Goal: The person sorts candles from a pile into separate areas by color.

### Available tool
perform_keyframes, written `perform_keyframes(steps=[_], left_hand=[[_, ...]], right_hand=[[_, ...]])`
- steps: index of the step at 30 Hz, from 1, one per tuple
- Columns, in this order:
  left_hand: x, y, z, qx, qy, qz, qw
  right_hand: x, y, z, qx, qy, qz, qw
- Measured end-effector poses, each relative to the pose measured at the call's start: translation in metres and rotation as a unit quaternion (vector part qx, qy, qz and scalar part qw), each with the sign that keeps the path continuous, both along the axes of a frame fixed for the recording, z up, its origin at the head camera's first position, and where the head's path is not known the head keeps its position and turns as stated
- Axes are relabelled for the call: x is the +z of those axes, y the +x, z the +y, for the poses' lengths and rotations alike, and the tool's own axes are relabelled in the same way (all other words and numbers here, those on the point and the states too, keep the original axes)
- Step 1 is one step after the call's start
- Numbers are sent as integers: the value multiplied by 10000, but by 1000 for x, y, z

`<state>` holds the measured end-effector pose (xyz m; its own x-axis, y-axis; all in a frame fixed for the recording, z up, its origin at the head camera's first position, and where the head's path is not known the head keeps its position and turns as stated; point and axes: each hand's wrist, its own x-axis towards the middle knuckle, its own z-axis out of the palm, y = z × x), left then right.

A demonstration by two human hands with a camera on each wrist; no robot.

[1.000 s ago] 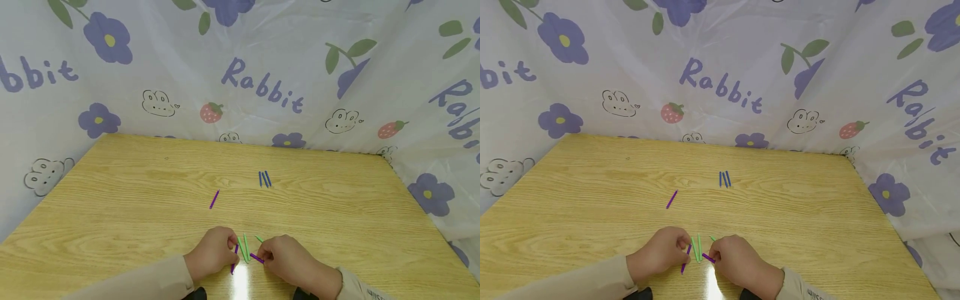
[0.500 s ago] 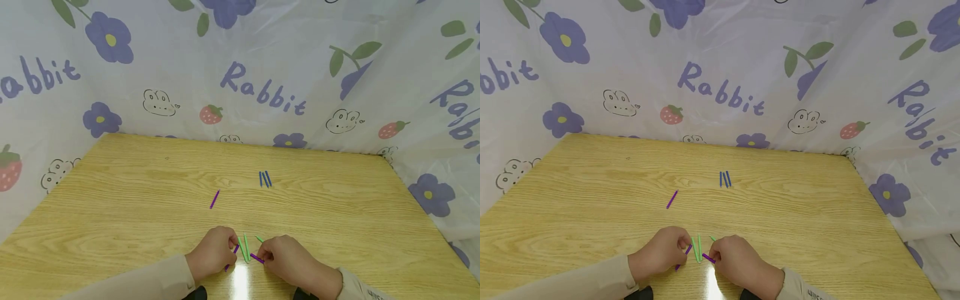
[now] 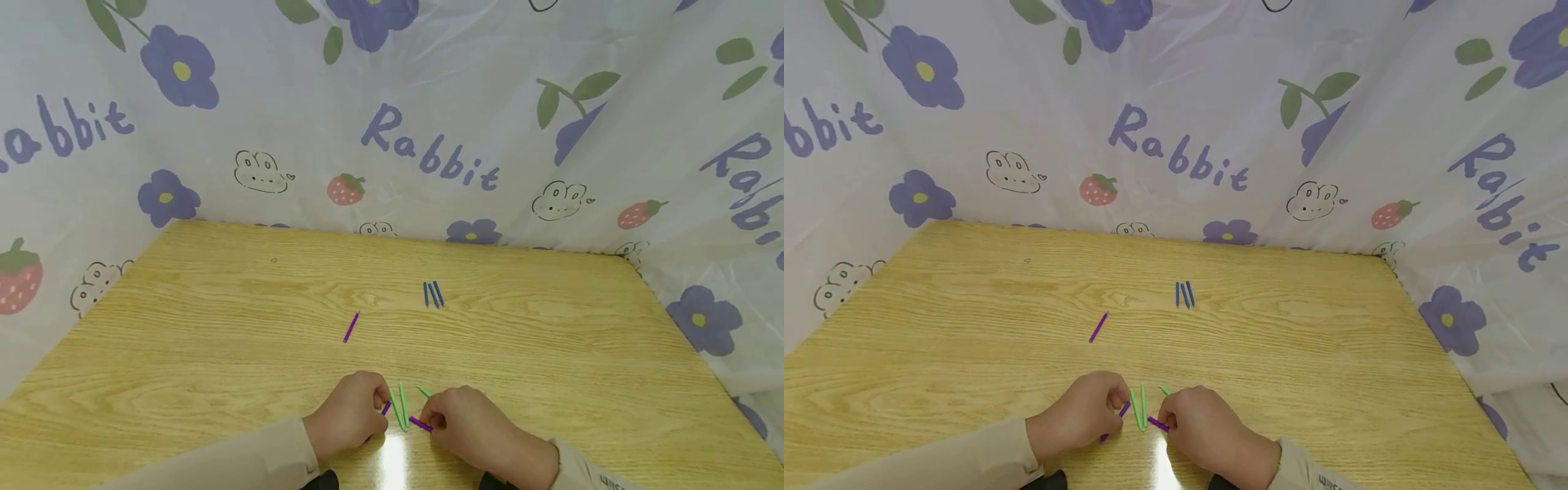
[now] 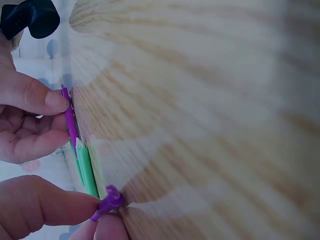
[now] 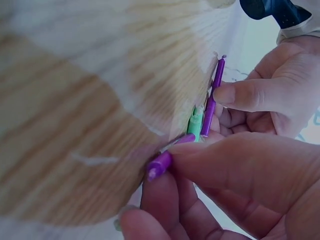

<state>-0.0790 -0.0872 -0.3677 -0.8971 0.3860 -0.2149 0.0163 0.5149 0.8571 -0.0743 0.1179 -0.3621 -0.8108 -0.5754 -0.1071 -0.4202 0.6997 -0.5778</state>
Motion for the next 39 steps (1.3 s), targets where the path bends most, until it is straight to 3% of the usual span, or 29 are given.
perform_keyframes(steps=[9, 17, 27, 39], left_hand=[[0, 2, -2, 49, 56, -115, 9999], [0, 2, -3, 34, 88, -92, 9999], [-1, 1, -4, 71, 250, -121, 9996], [-2, 1, -4, 55, 411, -221, 9989]], right_hand=[[5, -4, 4, -62, -263, -332, 9991], [12, -15, 6, -273, -398, -161, 9987], [14, -28, 6, -473, -529, -467, 9964], [13, -50, 0, -533, -625, -367, 9959]])
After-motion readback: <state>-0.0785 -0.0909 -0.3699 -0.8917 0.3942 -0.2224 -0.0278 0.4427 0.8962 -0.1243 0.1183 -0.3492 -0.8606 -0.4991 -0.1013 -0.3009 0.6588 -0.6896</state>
